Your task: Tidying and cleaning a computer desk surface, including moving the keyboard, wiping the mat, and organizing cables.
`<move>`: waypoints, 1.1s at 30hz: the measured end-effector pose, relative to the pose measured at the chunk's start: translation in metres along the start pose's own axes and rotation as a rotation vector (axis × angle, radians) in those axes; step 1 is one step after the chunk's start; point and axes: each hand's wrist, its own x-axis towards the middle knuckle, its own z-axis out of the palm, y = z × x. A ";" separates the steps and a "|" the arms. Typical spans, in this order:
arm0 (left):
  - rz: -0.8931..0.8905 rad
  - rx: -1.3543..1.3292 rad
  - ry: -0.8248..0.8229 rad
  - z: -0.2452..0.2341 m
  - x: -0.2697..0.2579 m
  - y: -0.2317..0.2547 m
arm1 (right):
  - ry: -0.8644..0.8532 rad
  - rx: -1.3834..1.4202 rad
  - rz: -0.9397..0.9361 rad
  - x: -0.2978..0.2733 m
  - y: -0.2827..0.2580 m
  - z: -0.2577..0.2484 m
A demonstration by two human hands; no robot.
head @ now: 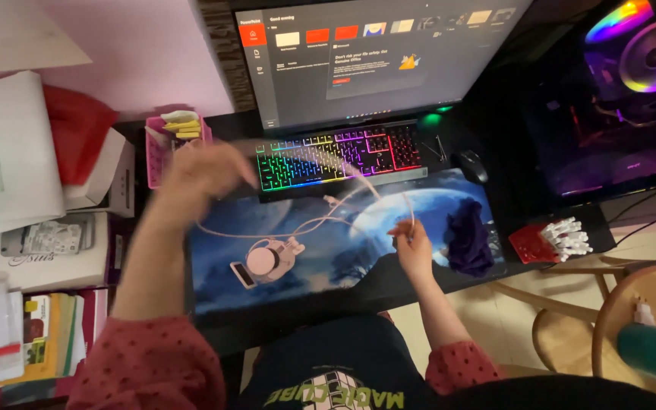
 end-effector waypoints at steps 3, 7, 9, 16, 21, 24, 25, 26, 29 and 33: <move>0.125 -0.023 0.261 -0.016 0.000 0.041 | -0.017 -0.041 0.132 0.014 0.076 0.012; 0.222 0.070 0.338 -0.002 0.011 0.092 | -0.122 -0.401 0.267 0.022 0.134 0.014; 0.145 0.276 0.356 0.005 0.020 0.120 | -0.106 -0.097 0.467 0.007 0.094 0.006; 0.238 -0.065 0.240 -0.012 0.079 0.089 | -0.173 -0.085 0.452 0.022 0.078 0.001; 0.007 0.310 -0.072 0.083 0.111 0.082 | -0.085 -0.280 -0.393 0.057 0.103 0.025; -0.207 0.396 -0.023 0.102 0.121 0.054 | -0.504 0.705 -0.058 0.028 -0.023 0.012; -0.208 0.395 -0.021 0.106 0.122 0.046 | -0.506 0.704 -0.057 0.024 -0.036 0.013; -0.161 0.276 -0.043 0.110 0.125 0.038 | -0.573 0.796 -0.109 0.020 -0.050 0.014; -0.031 0.127 -0.062 0.125 0.136 0.034 | -0.658 0.897 -0.209 0.018 -0.069 0.031; 0.356 0.243 0.091 0.152 0.160 0.023 | -0.653 0.935 -0.459 -0.016 -0.137 0.042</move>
